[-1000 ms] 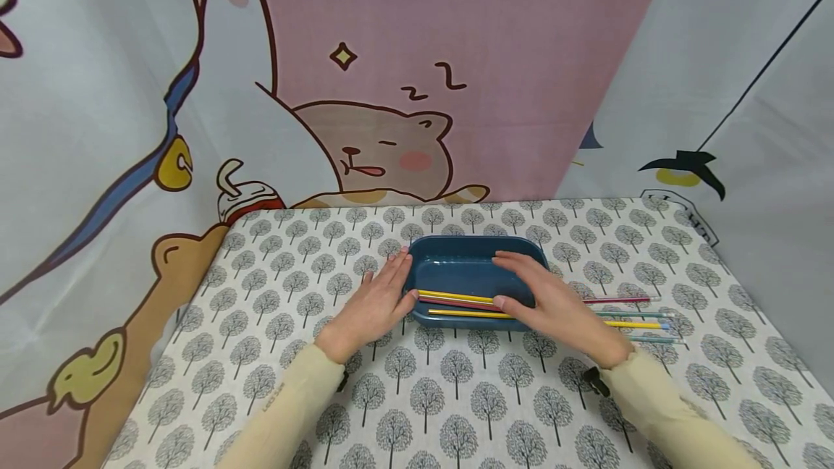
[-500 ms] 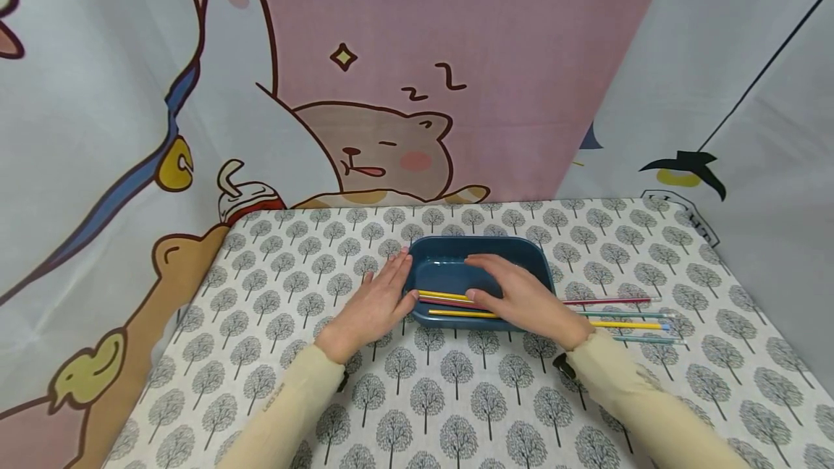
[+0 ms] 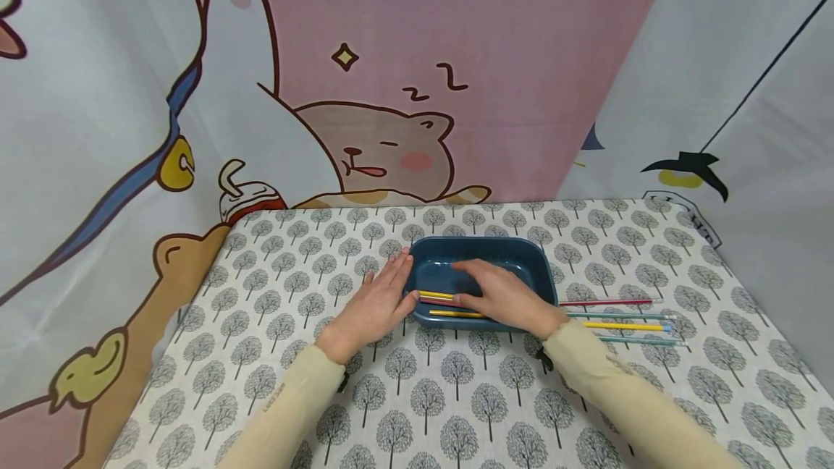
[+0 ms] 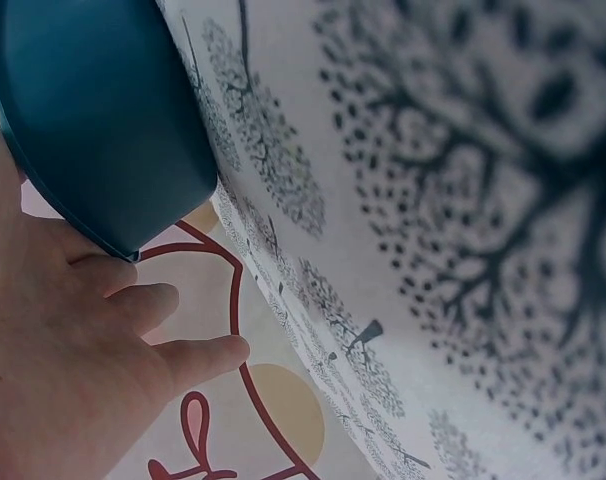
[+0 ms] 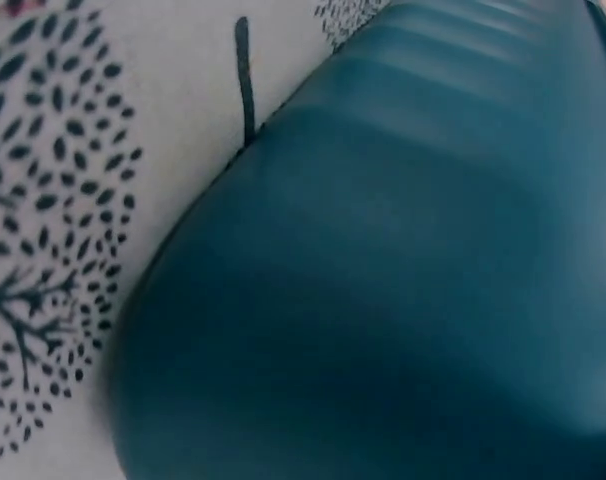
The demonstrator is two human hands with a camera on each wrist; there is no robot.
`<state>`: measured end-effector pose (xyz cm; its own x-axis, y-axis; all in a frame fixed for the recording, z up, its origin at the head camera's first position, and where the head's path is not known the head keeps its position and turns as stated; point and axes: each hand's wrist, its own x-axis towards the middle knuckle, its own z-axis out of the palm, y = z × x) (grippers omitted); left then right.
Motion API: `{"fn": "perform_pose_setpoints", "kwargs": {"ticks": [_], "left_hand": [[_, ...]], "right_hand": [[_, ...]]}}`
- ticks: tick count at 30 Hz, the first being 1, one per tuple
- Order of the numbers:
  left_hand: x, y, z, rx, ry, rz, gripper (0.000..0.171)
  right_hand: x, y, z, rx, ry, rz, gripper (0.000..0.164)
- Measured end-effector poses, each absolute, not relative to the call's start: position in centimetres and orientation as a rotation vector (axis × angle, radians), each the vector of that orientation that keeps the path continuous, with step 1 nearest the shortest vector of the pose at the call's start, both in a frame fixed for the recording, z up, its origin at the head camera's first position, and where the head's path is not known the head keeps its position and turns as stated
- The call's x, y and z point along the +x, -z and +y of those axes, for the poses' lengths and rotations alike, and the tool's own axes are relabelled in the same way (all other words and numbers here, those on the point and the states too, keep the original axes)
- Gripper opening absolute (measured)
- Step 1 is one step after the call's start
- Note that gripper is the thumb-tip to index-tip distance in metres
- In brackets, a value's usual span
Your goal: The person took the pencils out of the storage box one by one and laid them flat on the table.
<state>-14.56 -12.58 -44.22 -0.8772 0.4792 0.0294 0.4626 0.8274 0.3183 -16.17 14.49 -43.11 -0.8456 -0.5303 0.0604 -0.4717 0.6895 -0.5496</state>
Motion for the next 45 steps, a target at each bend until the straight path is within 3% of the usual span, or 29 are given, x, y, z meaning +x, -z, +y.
{"fn": "perform_pose_setpoints", "kwargs": {"ticks": [45], "left_hand": [[-14.6,44.4,-12.6,0.798,-0.475,2.975,0.069]], "right_hand": [[-17.6,43.9,13.6,-0.826,0.718,2.613,0.016]]}}
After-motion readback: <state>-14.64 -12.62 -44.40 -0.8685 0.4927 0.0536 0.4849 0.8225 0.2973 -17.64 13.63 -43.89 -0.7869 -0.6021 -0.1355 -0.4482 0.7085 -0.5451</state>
